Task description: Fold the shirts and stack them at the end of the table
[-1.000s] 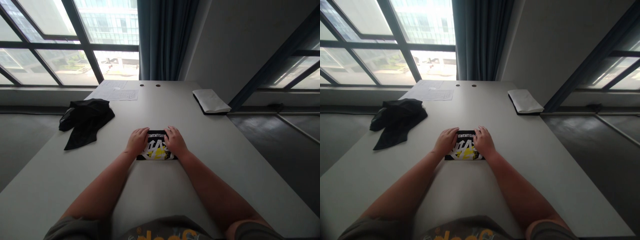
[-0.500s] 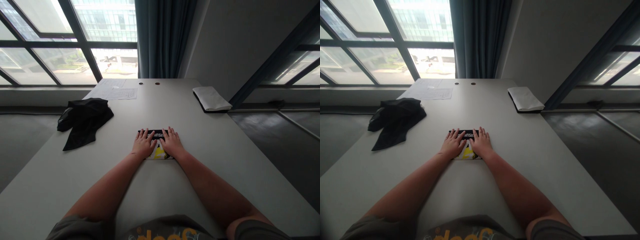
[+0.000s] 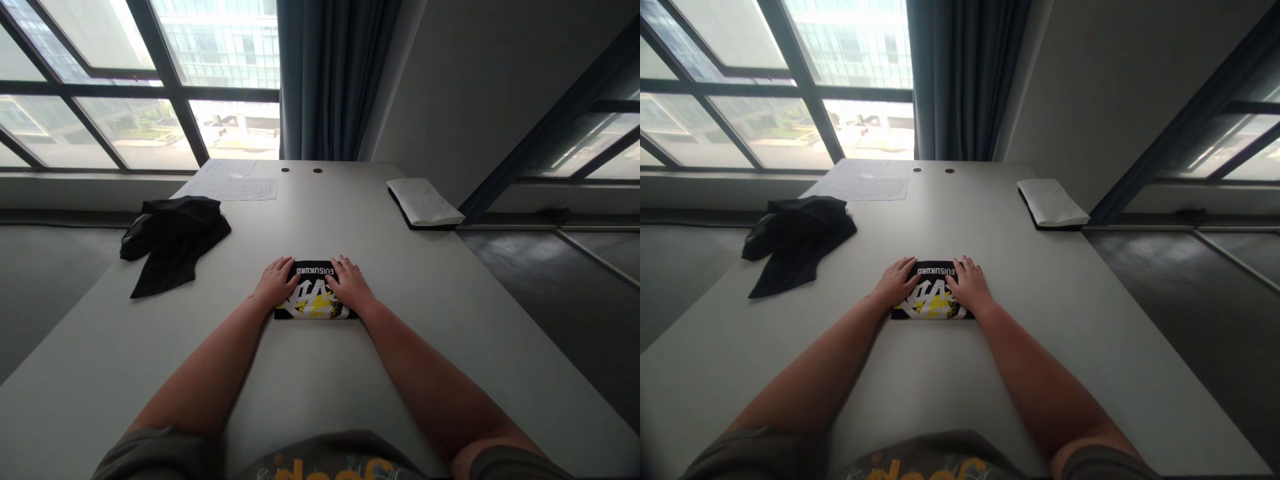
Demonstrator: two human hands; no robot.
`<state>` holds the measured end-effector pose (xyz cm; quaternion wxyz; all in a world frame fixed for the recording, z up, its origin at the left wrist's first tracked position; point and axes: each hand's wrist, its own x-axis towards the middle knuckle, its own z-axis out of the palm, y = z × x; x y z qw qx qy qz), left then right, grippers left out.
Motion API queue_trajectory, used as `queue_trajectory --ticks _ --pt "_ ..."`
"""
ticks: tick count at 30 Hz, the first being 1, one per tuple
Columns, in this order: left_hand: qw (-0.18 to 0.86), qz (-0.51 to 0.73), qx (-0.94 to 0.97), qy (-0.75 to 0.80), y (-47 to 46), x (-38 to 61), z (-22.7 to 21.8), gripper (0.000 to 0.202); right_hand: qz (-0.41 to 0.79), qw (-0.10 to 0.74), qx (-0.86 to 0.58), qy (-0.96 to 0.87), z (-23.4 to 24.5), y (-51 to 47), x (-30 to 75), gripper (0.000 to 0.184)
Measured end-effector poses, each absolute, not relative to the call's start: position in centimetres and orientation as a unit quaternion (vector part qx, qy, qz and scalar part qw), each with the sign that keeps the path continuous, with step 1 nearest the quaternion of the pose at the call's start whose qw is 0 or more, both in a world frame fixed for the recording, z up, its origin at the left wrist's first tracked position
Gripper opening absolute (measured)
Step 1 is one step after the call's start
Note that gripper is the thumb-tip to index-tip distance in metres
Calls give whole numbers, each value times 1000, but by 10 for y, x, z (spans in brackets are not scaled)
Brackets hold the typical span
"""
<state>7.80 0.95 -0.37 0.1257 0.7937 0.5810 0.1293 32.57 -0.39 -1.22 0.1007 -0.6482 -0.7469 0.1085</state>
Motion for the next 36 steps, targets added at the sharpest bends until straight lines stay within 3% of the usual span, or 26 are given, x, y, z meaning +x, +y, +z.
queue_trajectory --ticks 4,10,17,21,28,36 --pt "118 128 799 576 8 76 2 56 117 112 -645 -747 -16 2 333 61" --pt "11 148 842 518 -17 101 23 52 126 147 -631 -751 -17 5 335 57" --pt "59 103 834 539 -9 116 14 60 102 219 -588 -772 -23 9 337 51" --pt "71 109 827 548 -7 107 23 55 104 261 -564 -777 -24 10 339 47" --pt "36 16 779 626 -34 115 54 51 194 306 -423 -831 -13 2 336 35" --pt "100 15 800 591 -29 116 43 36 219 327 -392 -832 0 -4 331 26"
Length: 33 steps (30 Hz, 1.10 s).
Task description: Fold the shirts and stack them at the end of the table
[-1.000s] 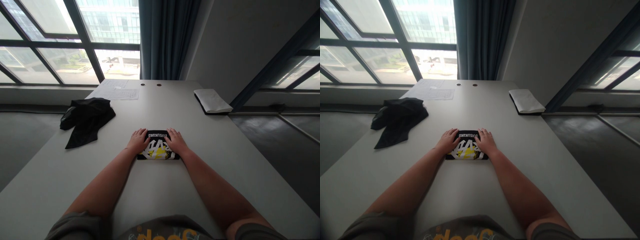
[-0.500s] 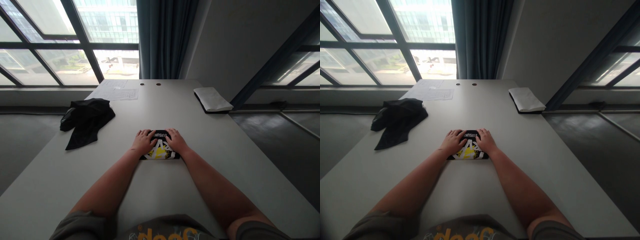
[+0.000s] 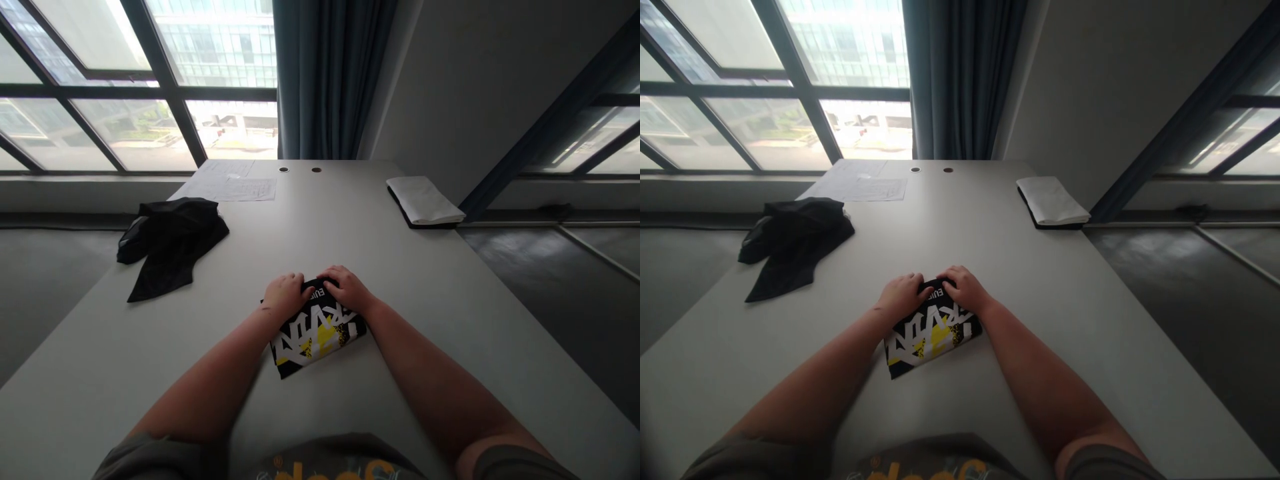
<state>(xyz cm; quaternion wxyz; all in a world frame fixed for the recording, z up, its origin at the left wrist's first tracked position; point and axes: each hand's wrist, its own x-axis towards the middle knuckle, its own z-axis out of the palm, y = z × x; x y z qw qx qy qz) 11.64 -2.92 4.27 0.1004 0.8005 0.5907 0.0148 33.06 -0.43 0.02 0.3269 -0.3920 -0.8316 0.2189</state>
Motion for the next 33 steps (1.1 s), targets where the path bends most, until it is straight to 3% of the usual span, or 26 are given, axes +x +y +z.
queue_trajectory --ticks 6,9,13,19,24,26,30,33 --pt "108 14 810 576 -27 113 40 31 104 257 -514 -812 -4 -3 329 16" --pt "99 28 817 567 -28 115 40 30 104 260 -533 -798 -4 -1 331 17" --pt "117 39 805 580 -27 115 43 33 200 329 -509 -770 0 -1 336 16" --pt "136 35 785 603 -15 105 41 37 480 372 -474 -638 4 -4 341 32" --pt "129 39 762 634 -2 91 36 42 665 316 -387 -556 11 -9 345 65" --pt "125 44 757 640 -1 88 35 42 679 293 -355 -572 13 -10 346 71" --pt "114 52 757 641 -1 86 33 41 618 261 -380 -637 14 -10 345 48" --pt "115 62 768 627 -1 86 31 40 594 257 -390 -655 14 -9 345 44"
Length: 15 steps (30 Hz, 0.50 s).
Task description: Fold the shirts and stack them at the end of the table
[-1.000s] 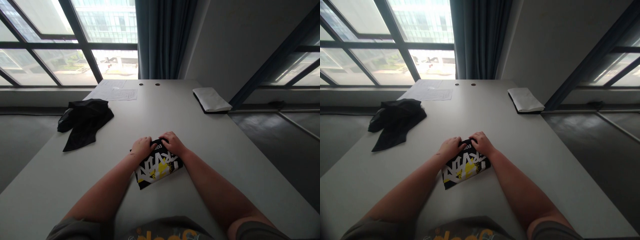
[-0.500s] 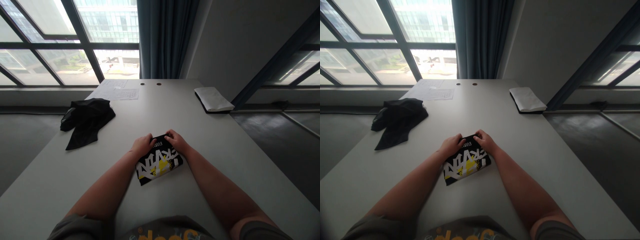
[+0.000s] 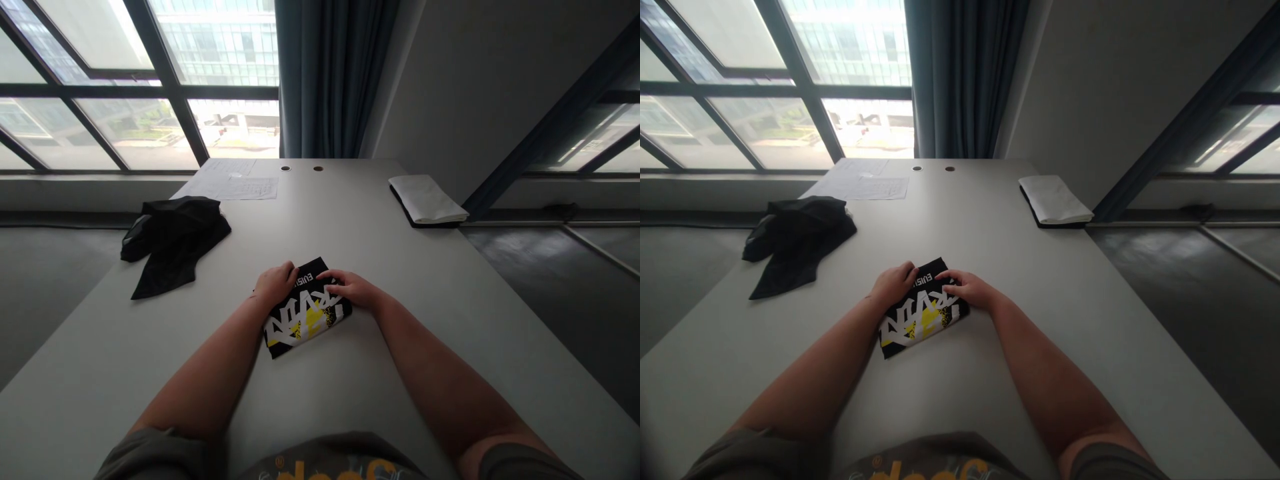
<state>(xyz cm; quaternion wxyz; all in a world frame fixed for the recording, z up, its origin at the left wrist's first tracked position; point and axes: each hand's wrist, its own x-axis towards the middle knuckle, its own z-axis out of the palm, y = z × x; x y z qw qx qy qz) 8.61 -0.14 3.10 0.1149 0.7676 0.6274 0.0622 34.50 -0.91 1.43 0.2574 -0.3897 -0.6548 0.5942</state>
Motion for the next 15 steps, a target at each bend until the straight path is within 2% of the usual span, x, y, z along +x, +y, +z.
queue_trajectory --ticks 6,11,15 --pt "128 76 772 618 0 85 31 39 509 359 -411 -665 17 -18 340 34" --pt "128 78 773 616 1 85 29 39 562 274 -382 -680 18 -17 337 39" --pt "123 79 776 613 2 85 27 39 554 235 -392 -696 15 -13 336 40"
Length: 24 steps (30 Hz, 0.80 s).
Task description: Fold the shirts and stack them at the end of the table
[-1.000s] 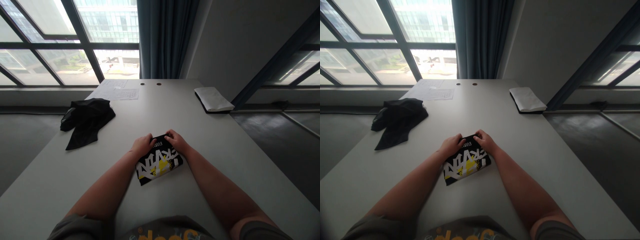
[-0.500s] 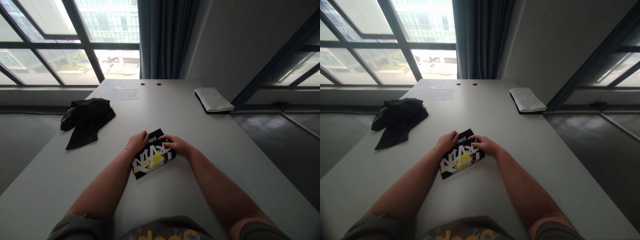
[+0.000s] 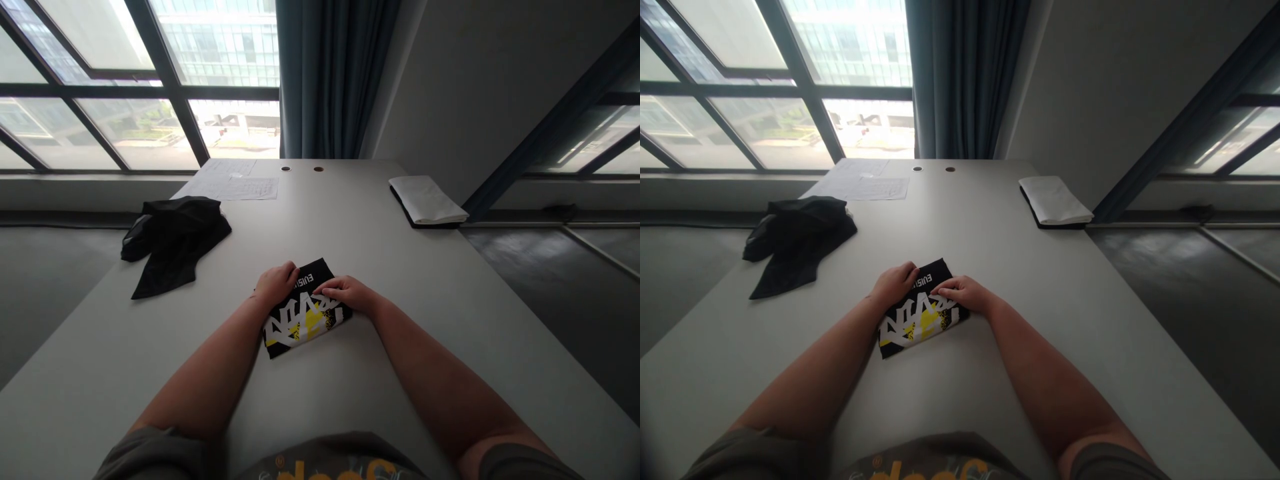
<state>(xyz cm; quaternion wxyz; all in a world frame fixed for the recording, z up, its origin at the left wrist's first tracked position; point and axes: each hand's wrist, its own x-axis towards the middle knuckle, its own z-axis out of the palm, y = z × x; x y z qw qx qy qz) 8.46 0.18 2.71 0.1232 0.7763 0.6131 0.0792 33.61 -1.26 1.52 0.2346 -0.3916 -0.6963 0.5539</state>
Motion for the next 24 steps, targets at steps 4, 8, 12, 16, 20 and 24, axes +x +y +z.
queue_trajectory --ticks 4,8,12,16,20,24 --pt "121 79 777 612 2 84 26 40 502 246 -417 -717 12 -11 332 37" --pt "126 79 773 617 3 84 26 40 465 265 -429 -728 12 -12 331 34" --pt "127 78 766 626 2 85 27 40 468 275 -433 -720 10 -11 332 32" --pt "123 72 765 629 2 85 29 41 472 287 -438 -710 10 -11 332 34" --pt "121 71 767 626 2 85 29 42 485 278 -422 -714 15 -12 333 40" --pt "125 70 766 626 2 85 29 43 499 246 -376 -741 18 -12 336 34"
